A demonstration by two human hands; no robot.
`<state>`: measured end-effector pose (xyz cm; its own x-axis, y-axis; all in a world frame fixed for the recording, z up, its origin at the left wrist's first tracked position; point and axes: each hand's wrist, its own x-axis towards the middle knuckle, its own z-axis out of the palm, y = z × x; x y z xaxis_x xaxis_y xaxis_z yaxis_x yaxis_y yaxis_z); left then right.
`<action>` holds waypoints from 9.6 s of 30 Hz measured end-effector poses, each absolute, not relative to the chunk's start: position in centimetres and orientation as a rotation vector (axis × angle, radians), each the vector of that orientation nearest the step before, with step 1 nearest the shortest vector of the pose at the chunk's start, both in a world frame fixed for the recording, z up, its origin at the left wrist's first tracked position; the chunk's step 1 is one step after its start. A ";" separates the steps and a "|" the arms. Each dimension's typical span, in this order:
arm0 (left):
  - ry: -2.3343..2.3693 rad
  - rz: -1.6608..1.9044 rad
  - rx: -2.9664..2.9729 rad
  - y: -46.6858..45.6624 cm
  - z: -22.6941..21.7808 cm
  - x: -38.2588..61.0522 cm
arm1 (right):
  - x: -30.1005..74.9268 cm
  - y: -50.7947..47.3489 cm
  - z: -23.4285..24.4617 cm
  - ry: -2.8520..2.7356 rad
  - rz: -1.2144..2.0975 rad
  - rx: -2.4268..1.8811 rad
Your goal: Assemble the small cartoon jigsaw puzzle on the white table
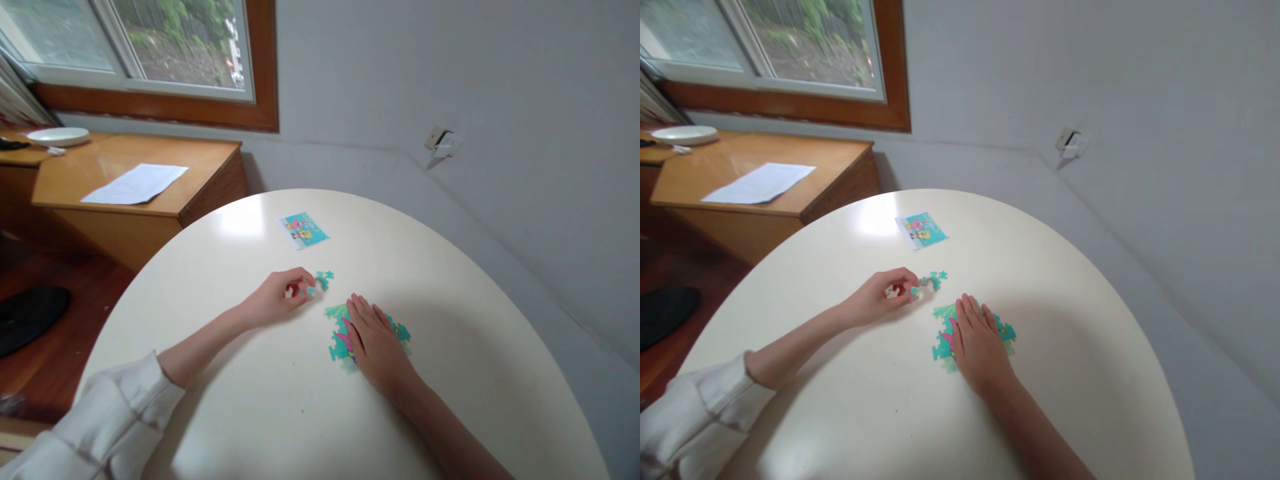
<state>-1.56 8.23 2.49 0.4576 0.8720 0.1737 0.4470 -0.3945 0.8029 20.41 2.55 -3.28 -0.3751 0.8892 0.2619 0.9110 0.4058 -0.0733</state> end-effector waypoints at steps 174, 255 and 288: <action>1.184 0.365 2.803 5.6 0.2 2.4 | 20.1 2.5 -3.3 -2.365 -0.213 -1.534; 1.500 1.242 1.730 11.9 -0.2 -3.6 | 20.7 2.5 -1.3 -2.158 -0.151 -1.352; 1.416 1.285 1.913 11.5 -0.3 -3.5 | 20.6 2.7 -1.5 -2.133 -0.112 -1.357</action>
<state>-3.50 11.53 -0.26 0.0475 0.9066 0.4192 0.5046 -0.3840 0.7733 20.64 2.67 -1.53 -0.2960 0.7970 0.5265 0.8478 0.4731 -0.2395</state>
